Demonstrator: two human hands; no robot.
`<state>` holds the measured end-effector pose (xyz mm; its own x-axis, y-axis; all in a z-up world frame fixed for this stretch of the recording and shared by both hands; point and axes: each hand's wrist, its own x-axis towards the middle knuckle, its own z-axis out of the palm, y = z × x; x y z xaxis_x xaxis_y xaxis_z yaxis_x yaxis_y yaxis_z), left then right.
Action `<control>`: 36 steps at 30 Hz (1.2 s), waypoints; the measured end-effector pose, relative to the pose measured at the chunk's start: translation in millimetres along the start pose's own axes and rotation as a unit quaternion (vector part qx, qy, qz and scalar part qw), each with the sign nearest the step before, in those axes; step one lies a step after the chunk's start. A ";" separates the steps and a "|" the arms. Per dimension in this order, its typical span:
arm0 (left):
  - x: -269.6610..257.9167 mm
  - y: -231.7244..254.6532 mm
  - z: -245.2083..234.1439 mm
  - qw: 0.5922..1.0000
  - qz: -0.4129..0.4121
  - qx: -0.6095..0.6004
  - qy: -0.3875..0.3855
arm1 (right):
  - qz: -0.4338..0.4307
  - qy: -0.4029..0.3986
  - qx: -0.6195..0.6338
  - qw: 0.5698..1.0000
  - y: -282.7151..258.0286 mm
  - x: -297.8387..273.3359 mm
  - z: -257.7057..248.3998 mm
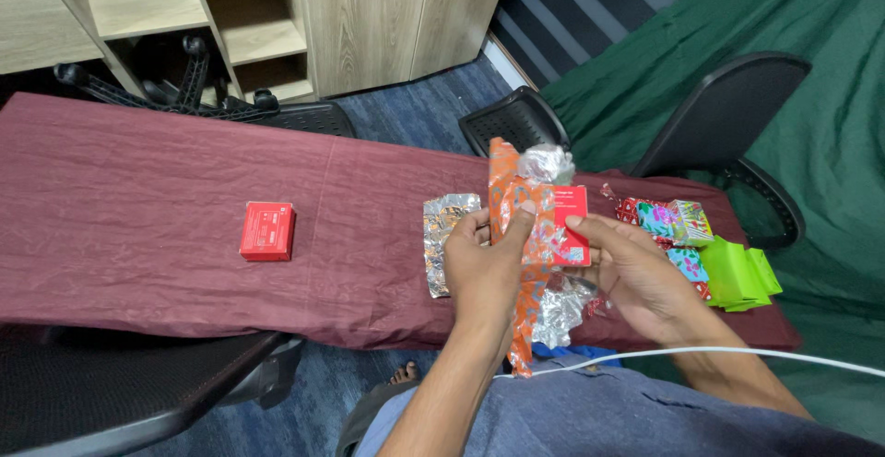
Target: The person unwraps two small gift boxes by hand. They first remove the colorful wrapping paper from a small box, then unwrap a second box with orange patterned paper, revealing red boxes inside.
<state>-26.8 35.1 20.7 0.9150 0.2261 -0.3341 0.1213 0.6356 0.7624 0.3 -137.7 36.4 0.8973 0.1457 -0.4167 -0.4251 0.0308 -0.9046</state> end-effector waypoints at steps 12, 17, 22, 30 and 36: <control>-6.4 11.7 0.1 0.961 0.082 0.260 0.047 | -0.050 0.103 -0.019 0.993 3.6 4.4 -6.1; -4.9 11.2 0.9 0.962 0.068 0.261 0.027 | -0.054 0.140 -0.018 0.988 7.1 6.6 -4.1; -8.1 13.4 2.0 0.964 0.061 0.260 0.011 | -0.061 0.195 -0.026 0.979 11.5 9.0 -2.1; 4.7 0.3 -7.7 0.979 0.054 0.197 0.018 | -0.109 0.255 -0.009 0.961 38.3 35.6 -47.3; 25.5 -2.0 -43.9 0.996 0.057 -0.057 0.042 | 0.120 0.224 0.071 0.965 100.5 85.0 -101.0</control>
<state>-20.6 72.0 -13.7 0.8842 0.3592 -0.2986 -0.0296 0.6811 0.7315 45.8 -222.2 -99.0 0.7190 -0.2757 -0.6380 -0.6104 0.1884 -0.7693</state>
